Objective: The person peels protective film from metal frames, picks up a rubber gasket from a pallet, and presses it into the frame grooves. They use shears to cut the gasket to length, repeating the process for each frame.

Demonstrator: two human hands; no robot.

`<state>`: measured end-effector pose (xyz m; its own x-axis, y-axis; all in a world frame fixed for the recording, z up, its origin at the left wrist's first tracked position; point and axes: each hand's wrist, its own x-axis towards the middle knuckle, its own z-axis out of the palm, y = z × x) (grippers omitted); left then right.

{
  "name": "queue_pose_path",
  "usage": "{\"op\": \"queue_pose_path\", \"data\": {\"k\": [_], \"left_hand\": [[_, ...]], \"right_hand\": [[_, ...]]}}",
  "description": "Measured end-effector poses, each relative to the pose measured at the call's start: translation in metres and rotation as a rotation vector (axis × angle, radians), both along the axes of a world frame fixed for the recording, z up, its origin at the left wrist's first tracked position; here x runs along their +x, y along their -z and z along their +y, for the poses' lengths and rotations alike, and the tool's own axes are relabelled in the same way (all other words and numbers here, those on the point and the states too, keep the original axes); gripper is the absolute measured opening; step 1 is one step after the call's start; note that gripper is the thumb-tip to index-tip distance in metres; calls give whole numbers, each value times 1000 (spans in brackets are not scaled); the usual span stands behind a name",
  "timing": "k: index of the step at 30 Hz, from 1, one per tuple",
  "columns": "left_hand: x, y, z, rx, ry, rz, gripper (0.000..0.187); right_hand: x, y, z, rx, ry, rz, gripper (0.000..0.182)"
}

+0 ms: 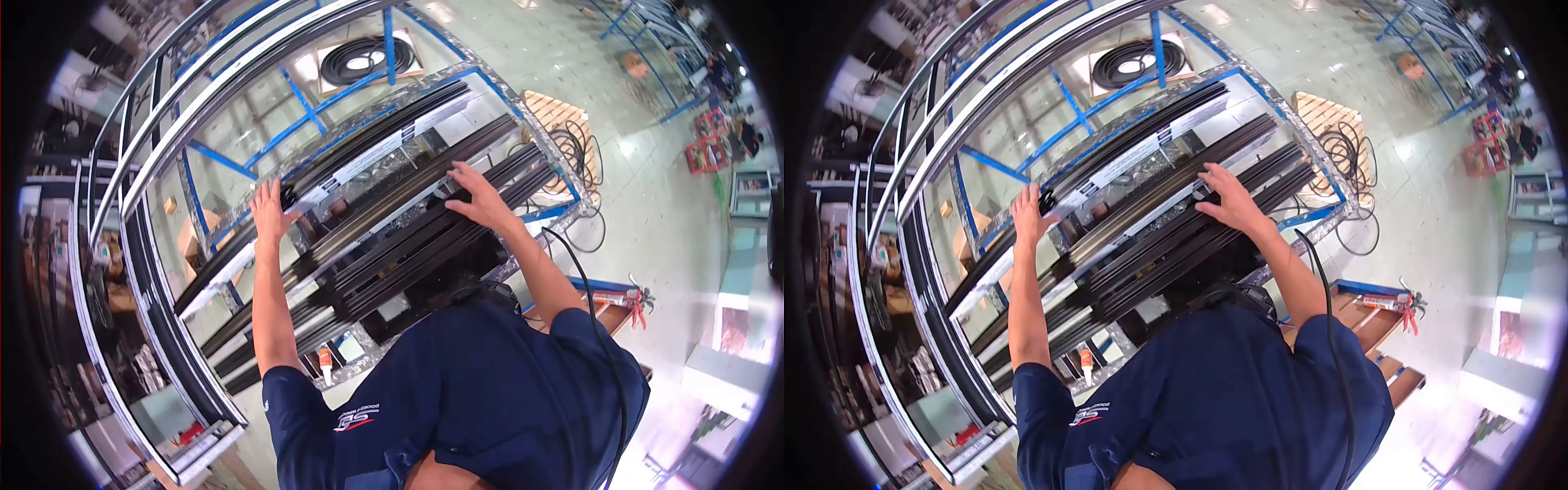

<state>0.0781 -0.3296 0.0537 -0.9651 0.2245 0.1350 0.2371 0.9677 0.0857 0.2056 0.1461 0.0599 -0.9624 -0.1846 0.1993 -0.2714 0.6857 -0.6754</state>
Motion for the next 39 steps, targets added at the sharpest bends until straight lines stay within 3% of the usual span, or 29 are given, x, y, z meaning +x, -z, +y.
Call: {"op": "queue_pose_path", "data": {"k": [1, 2, 3, 5, 8, 10, 12, 15, 21, 24, 28, 31, 34, 35, 37, 39], "left_hand": [[-16, 21, -9, 5, -6, -40, 96], [-36, 47, -22, 109, -29, -241, 94], [-39, 53, -21, 103, -11, -206, 85], [-40, 52, -20, 173, -26, -247, 72], [-25, 43, -12, 179, 35, -224, 69], [-18, 46, -6, 183, 56, -253, 67], [-8, 46, -3, 182, 60, -274, 66], [-6, 43, 2, 195, 49, -318, 65], [-14, 56, -3, 34, 65, -300, 95], [0, 56, 22, 19, 136, -74, 92], [43, 35, 87, 386, 321, -46, 75], [98, 16, 140, 542, 372, -153, 63], [140, 15, 166, 462, 381, -159, 58], [150, 13, 171, 409, 375, -158, 56], [155, 22, 169, 377, 352, -130, 54], [161, 28, 175, 354, 309, -88, 51]], "right_hand": [[14, -4, 5, -36, 56, 15, 65], [28, -8, 14, -72, 118, 28, 63], [41, -15, 25, -114, 217, 60, 61], [69, -29, 56, -149, 444, 152, 56], [104, -5, 137, -145, 824, 274, 49], [127, -21, 177, -309, 1075, 156, 44], [153, -36, 206, -391, 1190, 340, 40], [192, -55, 243, -742, 1277, 554, 38], [289, -127, 286, -885, 1437, 1012, 43], [332, -134, 317, -1254, 1487, 1290, 41], [363, -116, 361, -1289, 1447, 1351, 36], [376, -102, 388, -1309, 1587, 1339, 36], [440, -44, 466, -1505, 1556, 1400, 36], [476, -18, 495, -1646, 1407, 1424, 21], [549, 35, 546, -1663, 1420, 1317, 14], [600, 67, 575, -1677, 1454, 1440, 34]]}}
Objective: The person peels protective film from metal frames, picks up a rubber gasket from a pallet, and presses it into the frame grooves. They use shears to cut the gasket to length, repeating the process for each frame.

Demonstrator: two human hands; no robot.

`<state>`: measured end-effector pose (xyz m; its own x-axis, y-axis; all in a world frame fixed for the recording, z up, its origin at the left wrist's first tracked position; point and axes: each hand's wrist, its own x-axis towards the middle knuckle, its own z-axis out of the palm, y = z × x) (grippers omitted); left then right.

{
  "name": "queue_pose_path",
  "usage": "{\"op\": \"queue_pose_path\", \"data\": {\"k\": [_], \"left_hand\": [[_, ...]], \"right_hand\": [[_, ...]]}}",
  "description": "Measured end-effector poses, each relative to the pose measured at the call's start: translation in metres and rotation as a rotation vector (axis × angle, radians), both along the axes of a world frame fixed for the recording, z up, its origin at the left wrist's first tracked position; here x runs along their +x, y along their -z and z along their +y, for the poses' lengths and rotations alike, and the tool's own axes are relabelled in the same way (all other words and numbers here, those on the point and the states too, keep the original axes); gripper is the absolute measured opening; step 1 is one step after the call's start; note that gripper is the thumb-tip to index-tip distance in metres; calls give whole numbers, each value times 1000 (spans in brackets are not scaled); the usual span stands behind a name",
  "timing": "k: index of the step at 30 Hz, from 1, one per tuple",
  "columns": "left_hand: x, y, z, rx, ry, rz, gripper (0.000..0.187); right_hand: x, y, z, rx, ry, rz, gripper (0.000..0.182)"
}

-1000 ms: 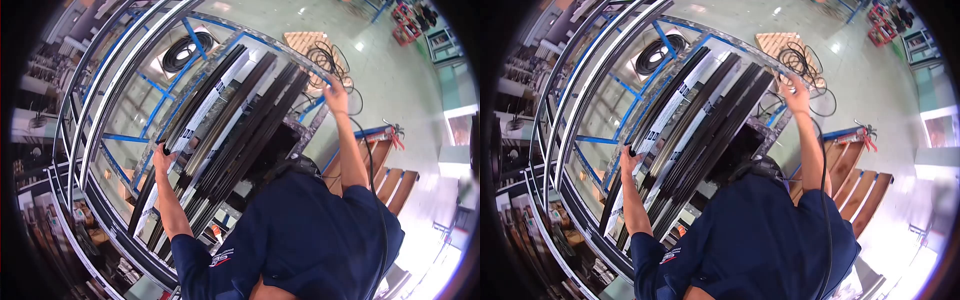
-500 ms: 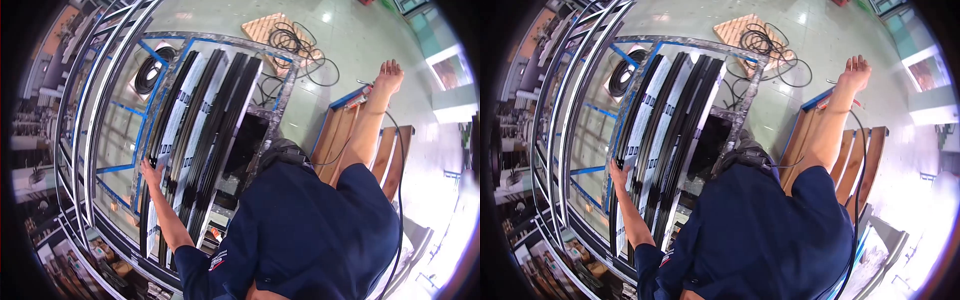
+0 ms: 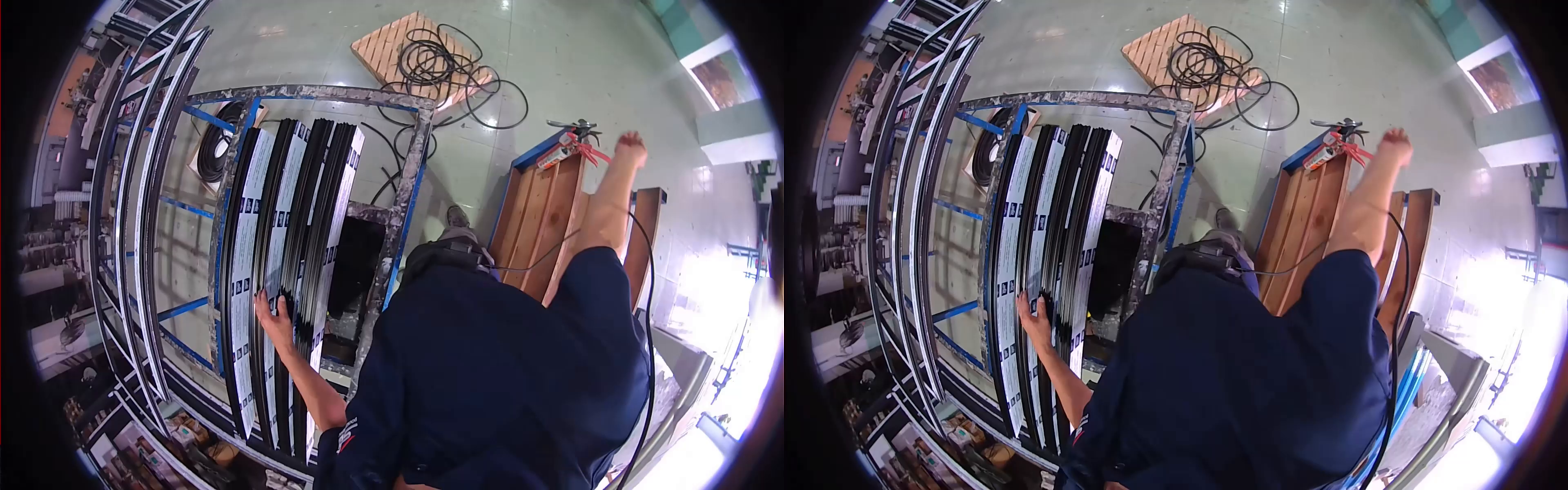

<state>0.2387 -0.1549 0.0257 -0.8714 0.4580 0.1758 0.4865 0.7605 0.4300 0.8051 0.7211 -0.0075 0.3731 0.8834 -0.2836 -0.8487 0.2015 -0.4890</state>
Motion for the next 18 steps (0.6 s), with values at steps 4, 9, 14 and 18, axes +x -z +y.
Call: {"op": "queue_pose_path", "data": {"k": [4, 9, 14, 18], "left_hand": [[4, -17, 52, 89, -82, 23, 47], [24, -60, 204, 285, -5, -129, 43], [35, -68, 341, 389, 314, -390, 45], [19, -52, 422, 459, 485, -563, 55]], "right_hand": [[70, 46, 50, -143, 68, -2, 27], [44, 9, 64, -31, -183, -50, 25], [-67, -12, 60, 79, -463, -82, 19], [-147, 8, 39, 138, -737, -43, 17]]}}
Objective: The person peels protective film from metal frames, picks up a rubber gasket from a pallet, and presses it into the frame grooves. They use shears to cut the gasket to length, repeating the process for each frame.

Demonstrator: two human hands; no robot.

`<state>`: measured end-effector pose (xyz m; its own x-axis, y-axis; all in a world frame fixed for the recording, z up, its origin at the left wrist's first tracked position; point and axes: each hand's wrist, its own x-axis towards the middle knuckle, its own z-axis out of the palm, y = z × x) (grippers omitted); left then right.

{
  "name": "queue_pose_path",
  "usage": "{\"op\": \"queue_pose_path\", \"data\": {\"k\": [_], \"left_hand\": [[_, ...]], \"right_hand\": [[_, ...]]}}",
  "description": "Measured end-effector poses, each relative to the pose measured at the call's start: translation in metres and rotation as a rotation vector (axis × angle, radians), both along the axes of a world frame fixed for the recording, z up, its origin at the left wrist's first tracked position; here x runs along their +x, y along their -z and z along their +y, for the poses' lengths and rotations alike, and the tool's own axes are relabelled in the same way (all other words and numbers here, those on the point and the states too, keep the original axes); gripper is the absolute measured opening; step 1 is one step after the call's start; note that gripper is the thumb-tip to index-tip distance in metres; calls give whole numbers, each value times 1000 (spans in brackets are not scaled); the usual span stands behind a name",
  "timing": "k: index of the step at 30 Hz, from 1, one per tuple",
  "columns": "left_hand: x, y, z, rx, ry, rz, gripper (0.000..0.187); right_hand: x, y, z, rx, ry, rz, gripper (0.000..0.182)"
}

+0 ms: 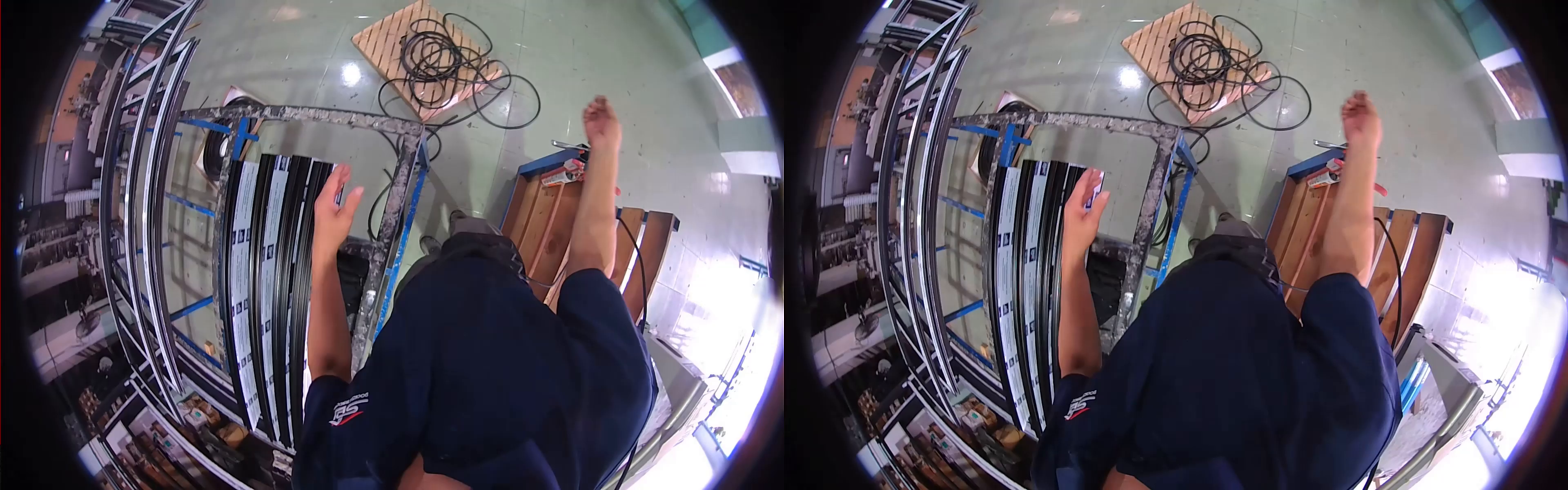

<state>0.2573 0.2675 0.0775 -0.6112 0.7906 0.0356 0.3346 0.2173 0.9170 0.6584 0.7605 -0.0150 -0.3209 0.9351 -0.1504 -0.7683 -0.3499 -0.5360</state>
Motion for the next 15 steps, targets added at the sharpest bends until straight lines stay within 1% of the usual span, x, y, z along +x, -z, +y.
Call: {"op": "queue_pose_path", "data": {"k": [1, 2, 3, 4, 7, 8, 10, 13, 14, 15], "left_hand": [[-10, 9, 23, 38, 39, -35, 57], [-20, 17, 44, 13, 66, 6, 59], [-31, 24, 63, -16, 90, 46, 60], [-42, 30, 80, -51, 111, 86, 62], [-79, 48, 129, -192, 171, 263, 60], [-94, 57, 143, -227, 199, 358, 59], [-133, 84, 169, -297, 254, 549, 58], [-190, 145, 188, -438, 229, 718, 51], [-203, 161, 193, -488, 201, 689, 46], [-209, 173, 195, -542, 178, 657, 42]], "right_hand": [[-22, -4, -11, -74, -22, -4, 17], [-35, 8, -7, -61, -123, -32, 18], [-59, -3, -18, -98, -103, -134, 18], [-78, -3, -20, -146, -119, -181, 19], [-131, 8, -1, -160, -177, -343, 20], [-147, 18, 10, -148, -228, -334, 21], [-183, 52, 45, -124, -334, -311, 21], [-246, 121, 90, -241, -330, -546, 20], [-260, 155, 106, -269, -377, -541, 20], [-273, 192, 121, -314, -390, -600, 21]]}}
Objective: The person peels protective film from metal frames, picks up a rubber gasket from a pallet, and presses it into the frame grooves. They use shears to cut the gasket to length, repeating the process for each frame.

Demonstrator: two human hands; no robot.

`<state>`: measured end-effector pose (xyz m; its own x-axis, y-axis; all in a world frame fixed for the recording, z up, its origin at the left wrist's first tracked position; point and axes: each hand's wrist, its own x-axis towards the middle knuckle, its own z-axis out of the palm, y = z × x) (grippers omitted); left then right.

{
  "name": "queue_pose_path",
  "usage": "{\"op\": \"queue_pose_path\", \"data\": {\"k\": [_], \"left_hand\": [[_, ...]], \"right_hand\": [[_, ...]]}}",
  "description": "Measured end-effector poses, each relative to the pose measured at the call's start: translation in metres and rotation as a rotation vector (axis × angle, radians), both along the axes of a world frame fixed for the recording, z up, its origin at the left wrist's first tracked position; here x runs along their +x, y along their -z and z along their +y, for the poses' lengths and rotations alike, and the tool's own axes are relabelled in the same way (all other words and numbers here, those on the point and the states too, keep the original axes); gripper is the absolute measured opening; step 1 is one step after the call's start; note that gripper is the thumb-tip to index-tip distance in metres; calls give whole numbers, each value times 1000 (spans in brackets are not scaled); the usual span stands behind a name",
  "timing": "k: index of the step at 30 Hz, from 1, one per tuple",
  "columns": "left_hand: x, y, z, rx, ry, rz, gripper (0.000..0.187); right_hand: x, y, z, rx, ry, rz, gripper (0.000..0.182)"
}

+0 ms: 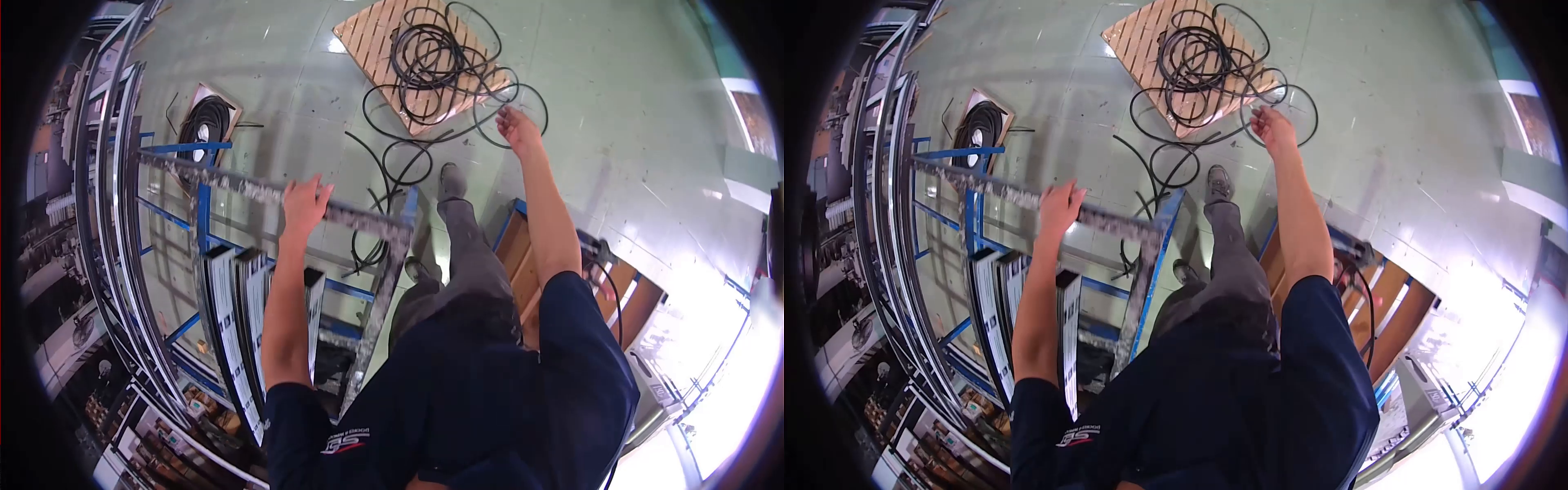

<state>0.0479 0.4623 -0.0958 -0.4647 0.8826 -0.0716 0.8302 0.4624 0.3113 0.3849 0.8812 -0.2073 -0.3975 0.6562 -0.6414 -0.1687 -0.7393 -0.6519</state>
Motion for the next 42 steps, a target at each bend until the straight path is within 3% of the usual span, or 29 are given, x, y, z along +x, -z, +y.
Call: {"op": "queue_pose_path", "data": {"k": [2, 4, 11, 14, 15, 21, 24, 27, 30, 32, 36, 38, 40, 41, 42], "left_hand": [[11, -4, 24, -50, -121, 85, 34], [14, -1, 36, 63, -233, 29, 27], [6, 2, 52, -63, -262, 54, 23], [2, 0, 64, -131, -259, -12, 25], [2, 0, 66, -168, -264, -24, 26], [-4, 5, 68, -284, -258, -92, 38], [-6, 10, 71, -302, -254, -99, 41], [-6, 9, 70, -378, -266, -104, 44], [-5, 9, 68, -428, -288, -96, 47], [-5, 8, 64, -447, -286, -98, 51], [-7, 5, 57, -473, -268, -126, 54], [-5, -1, 56, -524, -284, -128, 64], [-11, 7, 70, -478, -274, -78, 56], [-10, 5, 68, -484, -273, -79, 56], [-9, 5, 65, -491, -271, -82, 56]], "right_hand": [[-19, 70, 17, -83, -18, -140, 24], [-35, 123, 29, -109, -56, -271, 27], [-68, 279, 18, -78, -434, -684, 31], [-87, 341, 10, 103, -668, -802, 29], [-82, 389, 3, 274, -754, -864, 30], [-115, 470, 7, 268, -896, -874, 45], [-140, 480, 6, 389, -1255, -978, 59], [-161, 496, 0, 387, -1434, -954, 66], [-175, 523, -14, 513, -1402, -941, 59], [-179, 558, -20, 308, -1200, -825, 50], [-204, 556, -20, -222, -623, -724, 38], [-208, 561, -23, -258, -461, -776, 33], [-221, 543, -15, -330, -257, -842, 33], [-213, 565, -17, -209, -172, -931, 34], [-215, 558, -11, 19, -269, -1021, 33]]}}
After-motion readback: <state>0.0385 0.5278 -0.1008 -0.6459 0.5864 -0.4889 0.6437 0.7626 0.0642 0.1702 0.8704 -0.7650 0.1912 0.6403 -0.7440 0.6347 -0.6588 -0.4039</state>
